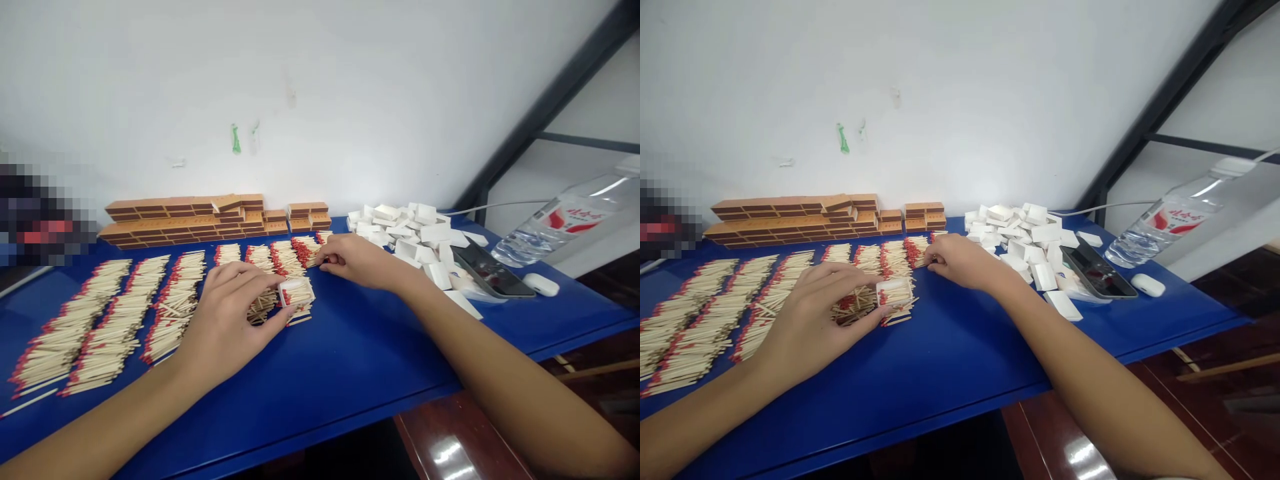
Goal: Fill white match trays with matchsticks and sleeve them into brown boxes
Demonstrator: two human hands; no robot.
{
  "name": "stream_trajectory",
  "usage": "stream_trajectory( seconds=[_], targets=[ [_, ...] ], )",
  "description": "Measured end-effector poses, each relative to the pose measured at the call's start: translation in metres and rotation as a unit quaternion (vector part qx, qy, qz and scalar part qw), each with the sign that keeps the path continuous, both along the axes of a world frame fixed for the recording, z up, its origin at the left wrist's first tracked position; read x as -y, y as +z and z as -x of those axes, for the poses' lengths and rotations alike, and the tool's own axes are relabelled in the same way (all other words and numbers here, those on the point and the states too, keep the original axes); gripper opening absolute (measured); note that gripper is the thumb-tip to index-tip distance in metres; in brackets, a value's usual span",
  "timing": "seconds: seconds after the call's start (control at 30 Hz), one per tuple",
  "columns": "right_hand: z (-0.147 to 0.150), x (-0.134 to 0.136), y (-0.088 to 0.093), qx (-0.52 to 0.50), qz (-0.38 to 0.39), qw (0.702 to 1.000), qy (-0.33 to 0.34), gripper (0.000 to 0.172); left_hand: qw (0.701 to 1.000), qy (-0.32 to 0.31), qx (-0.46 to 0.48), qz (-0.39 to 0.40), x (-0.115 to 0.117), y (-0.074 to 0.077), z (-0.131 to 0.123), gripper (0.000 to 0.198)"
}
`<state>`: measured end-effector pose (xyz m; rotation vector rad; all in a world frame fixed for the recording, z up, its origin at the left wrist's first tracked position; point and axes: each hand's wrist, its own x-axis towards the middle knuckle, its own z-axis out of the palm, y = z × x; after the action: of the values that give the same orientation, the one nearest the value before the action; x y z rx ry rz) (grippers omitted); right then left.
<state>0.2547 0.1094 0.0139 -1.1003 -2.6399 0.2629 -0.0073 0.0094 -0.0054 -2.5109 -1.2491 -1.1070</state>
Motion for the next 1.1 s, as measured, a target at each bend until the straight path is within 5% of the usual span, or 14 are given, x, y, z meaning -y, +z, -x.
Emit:
stream_trajectory(
  seconds=[1.1],
  targets=[
    [0.006, 0.005, 0.002, -0.013, 0.052, 0.999, 0.003, 0.009, 1.0, 0.004, 0.002, 0.012, 0.001, 0.001, 0.0, 0.026]
  ],
)
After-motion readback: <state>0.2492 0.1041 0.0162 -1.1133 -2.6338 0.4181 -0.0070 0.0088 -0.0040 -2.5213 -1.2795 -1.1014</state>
